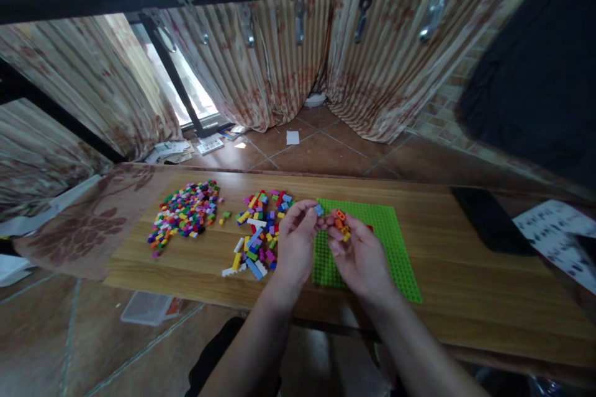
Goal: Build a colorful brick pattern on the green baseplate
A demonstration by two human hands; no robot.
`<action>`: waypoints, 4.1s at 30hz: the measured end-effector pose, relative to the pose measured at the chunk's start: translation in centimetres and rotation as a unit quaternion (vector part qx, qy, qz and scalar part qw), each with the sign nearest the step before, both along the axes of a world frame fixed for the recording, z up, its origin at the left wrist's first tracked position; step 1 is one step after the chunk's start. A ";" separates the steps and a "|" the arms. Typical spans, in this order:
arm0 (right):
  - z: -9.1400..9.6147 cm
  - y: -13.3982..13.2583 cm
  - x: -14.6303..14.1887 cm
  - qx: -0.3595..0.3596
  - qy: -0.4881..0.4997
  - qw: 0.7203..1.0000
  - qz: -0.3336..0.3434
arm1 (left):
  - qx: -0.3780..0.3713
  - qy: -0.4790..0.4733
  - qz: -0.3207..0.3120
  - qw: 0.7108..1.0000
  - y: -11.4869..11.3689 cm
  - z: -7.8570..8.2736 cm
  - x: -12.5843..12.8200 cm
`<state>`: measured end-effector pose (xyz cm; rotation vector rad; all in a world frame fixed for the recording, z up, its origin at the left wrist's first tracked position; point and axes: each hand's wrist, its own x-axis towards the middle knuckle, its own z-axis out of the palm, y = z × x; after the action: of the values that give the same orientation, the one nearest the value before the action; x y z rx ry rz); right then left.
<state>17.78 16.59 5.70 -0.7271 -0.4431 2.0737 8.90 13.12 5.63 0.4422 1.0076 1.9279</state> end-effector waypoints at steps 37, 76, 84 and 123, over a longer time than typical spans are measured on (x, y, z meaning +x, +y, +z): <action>-4.8 -0.8 -6.9 0.259 -0.159 0.951 0.053 | -0.217 0.172 -0.008 0.961 -4.1 0.6 -11.4; -3.5 4.9 7.7 0.520 -0.489 0.700 -0.033 | -0.173 0.414 -0.059 0.891 3.2 -3.3 0.5; -4.6 5.5 7.0 0.488 -0.486 0.725 -0.005 | -0.169 0.367 -0.098 0.910 4.1 -3.5 1.8; -4.8 6.0 7.5 0.432 -0.463 0.772 0.060 | -0.181 0.463 -0.097 0.862 3.8 -3.5 2.9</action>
<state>25.26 22.61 0.87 -1.0801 -1.8738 1.1958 11.78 16.92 2.14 1.2530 1.8022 1.2486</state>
